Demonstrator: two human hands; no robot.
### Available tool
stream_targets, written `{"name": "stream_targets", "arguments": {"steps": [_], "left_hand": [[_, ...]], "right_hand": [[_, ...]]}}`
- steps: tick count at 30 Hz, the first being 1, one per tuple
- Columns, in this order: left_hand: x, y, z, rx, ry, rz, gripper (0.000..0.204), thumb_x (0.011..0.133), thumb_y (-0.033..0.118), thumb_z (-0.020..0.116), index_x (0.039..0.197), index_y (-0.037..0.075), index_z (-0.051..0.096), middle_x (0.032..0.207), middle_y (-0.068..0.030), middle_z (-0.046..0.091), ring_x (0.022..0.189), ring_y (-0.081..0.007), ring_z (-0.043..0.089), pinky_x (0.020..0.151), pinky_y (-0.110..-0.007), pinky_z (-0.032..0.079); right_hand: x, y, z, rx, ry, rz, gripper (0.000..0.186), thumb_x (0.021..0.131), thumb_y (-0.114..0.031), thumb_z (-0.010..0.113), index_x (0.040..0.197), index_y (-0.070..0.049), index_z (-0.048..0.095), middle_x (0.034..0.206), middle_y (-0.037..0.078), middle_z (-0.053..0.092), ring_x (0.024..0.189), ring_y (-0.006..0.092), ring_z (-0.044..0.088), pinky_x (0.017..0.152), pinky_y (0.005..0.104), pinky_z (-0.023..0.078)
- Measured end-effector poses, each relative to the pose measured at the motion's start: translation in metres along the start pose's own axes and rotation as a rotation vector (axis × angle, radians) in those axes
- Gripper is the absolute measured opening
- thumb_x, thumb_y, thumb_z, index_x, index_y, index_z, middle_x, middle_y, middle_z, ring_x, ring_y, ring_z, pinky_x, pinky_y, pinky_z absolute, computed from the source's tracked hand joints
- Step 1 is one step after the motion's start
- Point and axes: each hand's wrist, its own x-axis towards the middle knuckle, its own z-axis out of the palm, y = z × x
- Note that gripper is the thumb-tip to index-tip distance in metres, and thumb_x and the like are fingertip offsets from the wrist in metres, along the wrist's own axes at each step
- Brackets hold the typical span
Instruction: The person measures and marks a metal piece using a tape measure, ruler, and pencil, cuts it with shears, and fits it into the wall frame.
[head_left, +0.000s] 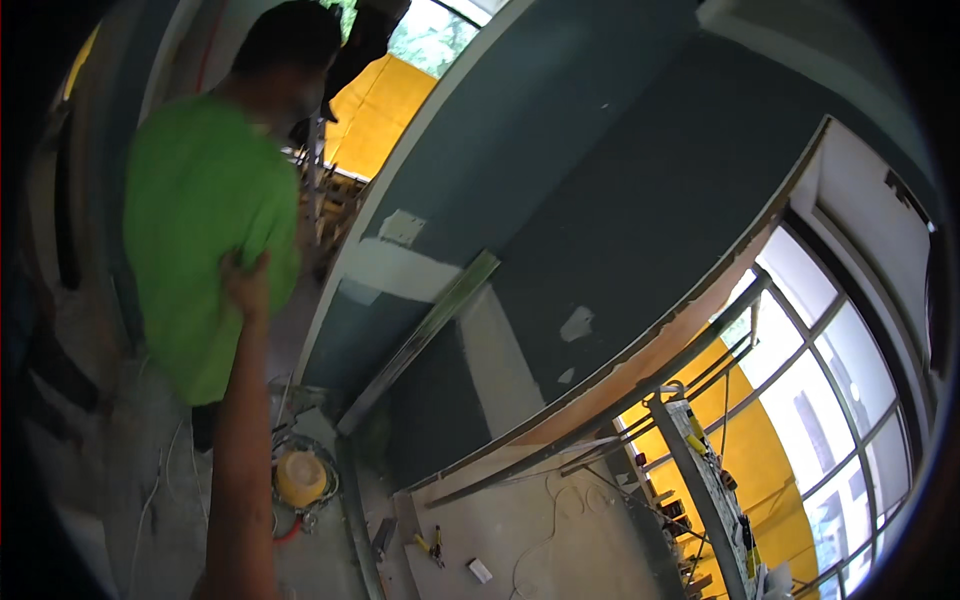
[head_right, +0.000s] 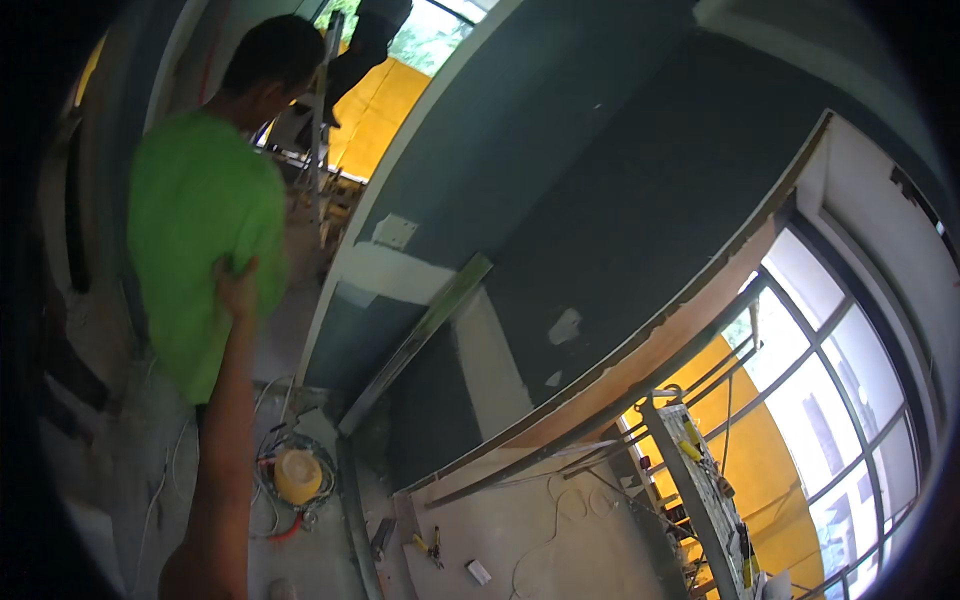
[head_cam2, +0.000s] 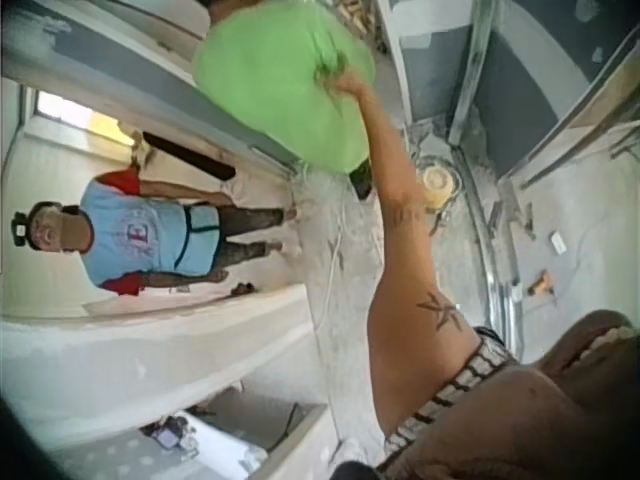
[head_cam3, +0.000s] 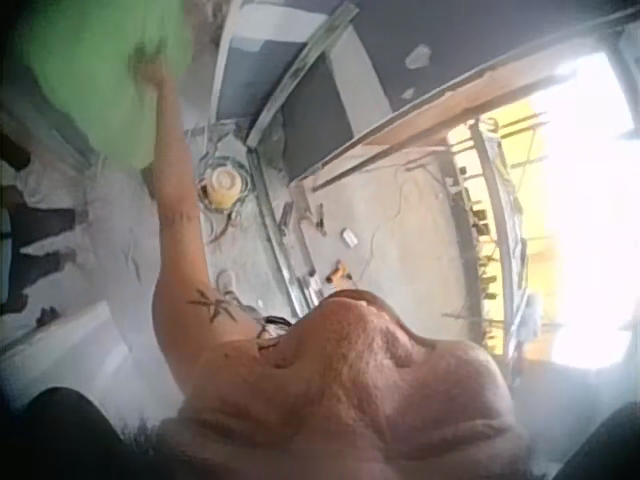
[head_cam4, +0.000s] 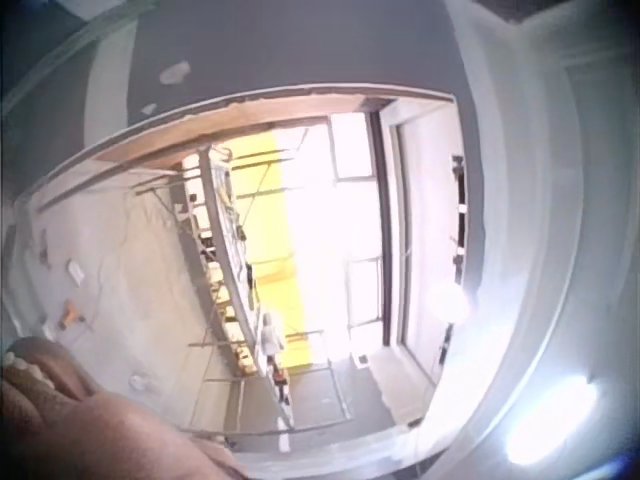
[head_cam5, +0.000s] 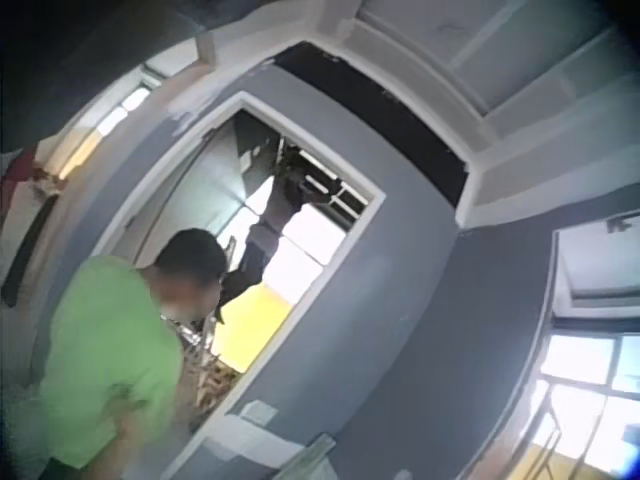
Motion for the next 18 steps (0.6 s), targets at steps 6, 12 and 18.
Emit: {"name": "stream_targets", "arguments": {"steps": [6, 12, 18], "left_hand": [[-0.041, 0.15, -0.007, -0.951, -1.129, -0.597, 0.028, 0.088, 0.025, 0.059, 0.104, 0.003, 0.066, 0.067, -0.002, 0.063, 0.057, -0.0088, 0.055, 0.053, -0.025, 0.042], [-0.336, 0.038, -0.239, -0.478, -1.639, 0.02, 0.014, 0.082, 0.021, 0.063, 0.09, 0.01, 0.065, 0.093, -0.0086, 0.062, 0.087, -0.0247, 0.061, 0.074, -0.037, 0.049], [-0.482, -0.102, -0.7, -0.147, -2.711, 0.008, 0.037, 0.087, 0.03, 0.063, 0.113, 0.005, 0.059, 0.117, -0.0095, 0.058, 0.103, -0.0222, 0.058, 0.083, -0.034, 0.049]], "right_hand": [[0.083, -0.077, 0.003, -0.268, 0.145, -0.545, 0.035, 0.093, -0.021, 0.054, 0.121, 0.001, 0.058, 0.122, 0.023, 0.061, 0.099, 0.0361, 0.064, 0.08, 0.0411, 0.054], [-0.128, -0.277, 0.132, 0.063, -0.158, -0.895, 0.033, 0.098, -0.025, 0.055, 0.118, -0.001, 0.064, 0.097, 0.013, 0.069, 0.085, 0.0183, 0.064, 0.08, 0.0319, 0.051], [-0.145, 0.027, 0.209, 0.069, -0.255, -0.55, 0.052, 0.102, -0.044, 0.037, 0.111, -0.003, 0.068, 0.097, 0.021, 0.069, 0.099, 0.0337, 0.065, 0.092, 0.0387, 0.048]]}}
